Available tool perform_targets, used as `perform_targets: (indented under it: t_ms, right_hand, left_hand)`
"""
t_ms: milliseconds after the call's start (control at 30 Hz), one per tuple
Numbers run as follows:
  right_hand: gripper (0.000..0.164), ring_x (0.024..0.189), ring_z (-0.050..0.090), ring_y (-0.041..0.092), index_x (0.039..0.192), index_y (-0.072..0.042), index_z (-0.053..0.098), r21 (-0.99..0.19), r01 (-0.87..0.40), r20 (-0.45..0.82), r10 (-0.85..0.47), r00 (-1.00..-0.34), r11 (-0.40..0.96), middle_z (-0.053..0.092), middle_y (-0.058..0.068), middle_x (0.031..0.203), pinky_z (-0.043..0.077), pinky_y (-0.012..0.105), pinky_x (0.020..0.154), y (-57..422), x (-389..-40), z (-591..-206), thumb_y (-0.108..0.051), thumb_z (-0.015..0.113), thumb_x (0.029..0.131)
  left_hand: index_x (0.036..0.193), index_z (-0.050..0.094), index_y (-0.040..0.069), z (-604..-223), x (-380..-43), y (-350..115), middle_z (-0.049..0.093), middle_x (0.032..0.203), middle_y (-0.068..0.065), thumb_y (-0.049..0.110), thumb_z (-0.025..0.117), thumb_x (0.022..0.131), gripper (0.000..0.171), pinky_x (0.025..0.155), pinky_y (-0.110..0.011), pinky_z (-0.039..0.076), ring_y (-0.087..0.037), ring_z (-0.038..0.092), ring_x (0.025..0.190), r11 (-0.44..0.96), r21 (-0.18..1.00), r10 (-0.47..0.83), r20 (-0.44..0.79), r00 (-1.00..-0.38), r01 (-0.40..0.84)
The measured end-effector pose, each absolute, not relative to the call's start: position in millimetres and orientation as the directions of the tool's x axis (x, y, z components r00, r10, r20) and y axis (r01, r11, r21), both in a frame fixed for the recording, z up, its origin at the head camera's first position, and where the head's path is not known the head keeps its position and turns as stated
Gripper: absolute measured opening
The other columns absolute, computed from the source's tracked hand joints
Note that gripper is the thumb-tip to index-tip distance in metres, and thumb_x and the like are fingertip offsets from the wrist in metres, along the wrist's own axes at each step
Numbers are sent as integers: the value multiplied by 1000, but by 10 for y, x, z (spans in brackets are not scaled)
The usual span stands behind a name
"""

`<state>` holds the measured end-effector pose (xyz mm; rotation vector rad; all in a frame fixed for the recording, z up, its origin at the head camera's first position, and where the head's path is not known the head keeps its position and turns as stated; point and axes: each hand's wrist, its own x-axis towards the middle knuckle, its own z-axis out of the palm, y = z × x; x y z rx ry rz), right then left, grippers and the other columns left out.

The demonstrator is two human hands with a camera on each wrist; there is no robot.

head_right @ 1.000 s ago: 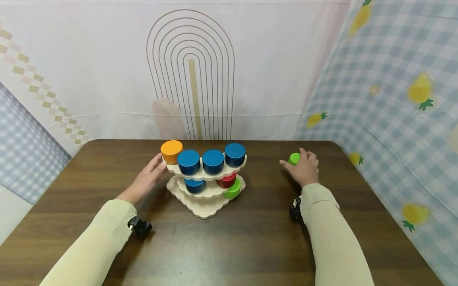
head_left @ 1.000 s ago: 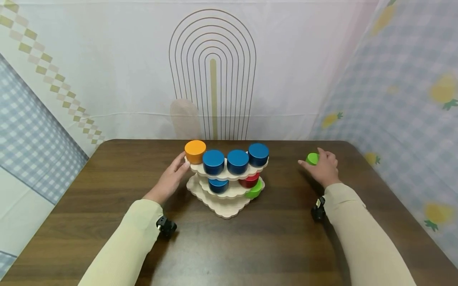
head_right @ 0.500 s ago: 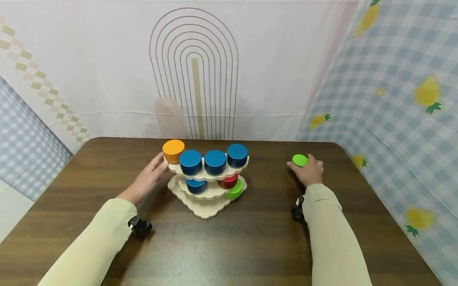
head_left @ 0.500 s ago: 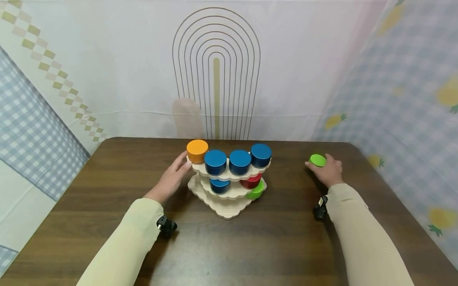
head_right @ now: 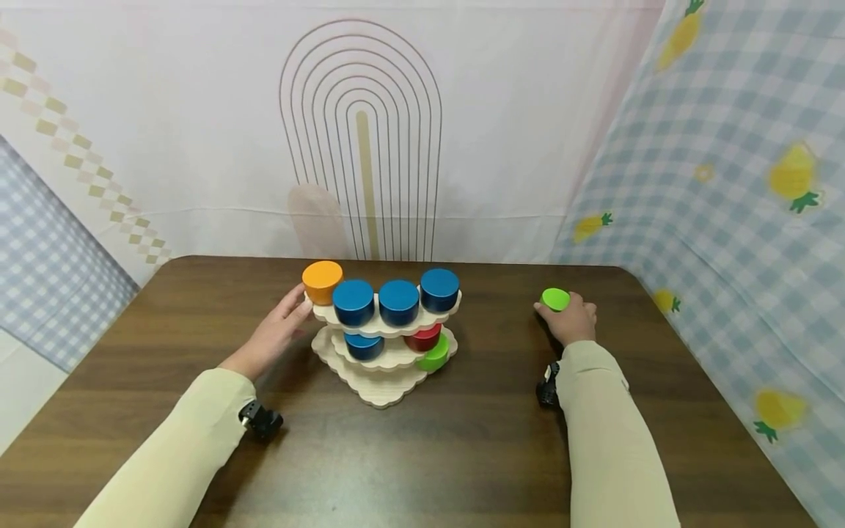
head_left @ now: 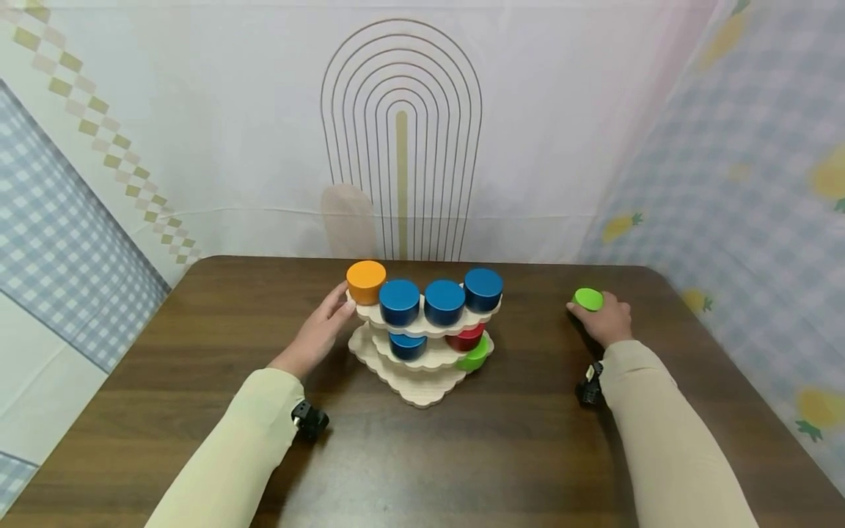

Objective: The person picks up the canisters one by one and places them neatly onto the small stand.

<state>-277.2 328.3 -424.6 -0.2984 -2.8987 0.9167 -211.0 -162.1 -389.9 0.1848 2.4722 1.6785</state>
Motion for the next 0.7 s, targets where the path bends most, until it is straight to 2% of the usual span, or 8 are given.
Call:
perform_targets:
  t_ms: [233, 467, 700]
  right_hand:
    - [82, 115, 31, 51, 136, 18, 33, -617, 128, 68, 214, -974, 777, 37, 38, 126, 37, 63, 92, 3299, -2722, -4267, -46, 59, 92]
    - [74, 115, 31, 48, 131, 15, 42, -645, 46, 132, 170, -977, 763, 42, 35, 123, 38, 61, 89, 3185, -2628, -4126, -43, 62, 91]
    - [78, 116, 32, 45, 138, 13, 35, -658, 11, 100, 102, -990, 753, 34, 36, 129, 39, 59, 90, 3032, -2473, -4017, -42, 63, 91]
  left_hand:
    - [157, 11, 22, -3908, -2103, -1605, 15, 161, -12, 59, 36, 98, 74, 113, -60, 17, -37, 22, 144, 365, 931, 186, -56, -981, 16]
    - [157, 11, 22, -3910, -2103, -1621, 14, 161, -10, 59, 36, 98, 74, 113, -59, 18, -37, 25, 143, 359, 933, 187, -51, -981, 19]
    - [157, 11, 20, -3896, -2108, -1613, 14, 161, -11, 58, 36, 99, 74, 113, -59, 20, -37, 26, 142, 363, 931, 190, -42, -981, 31]
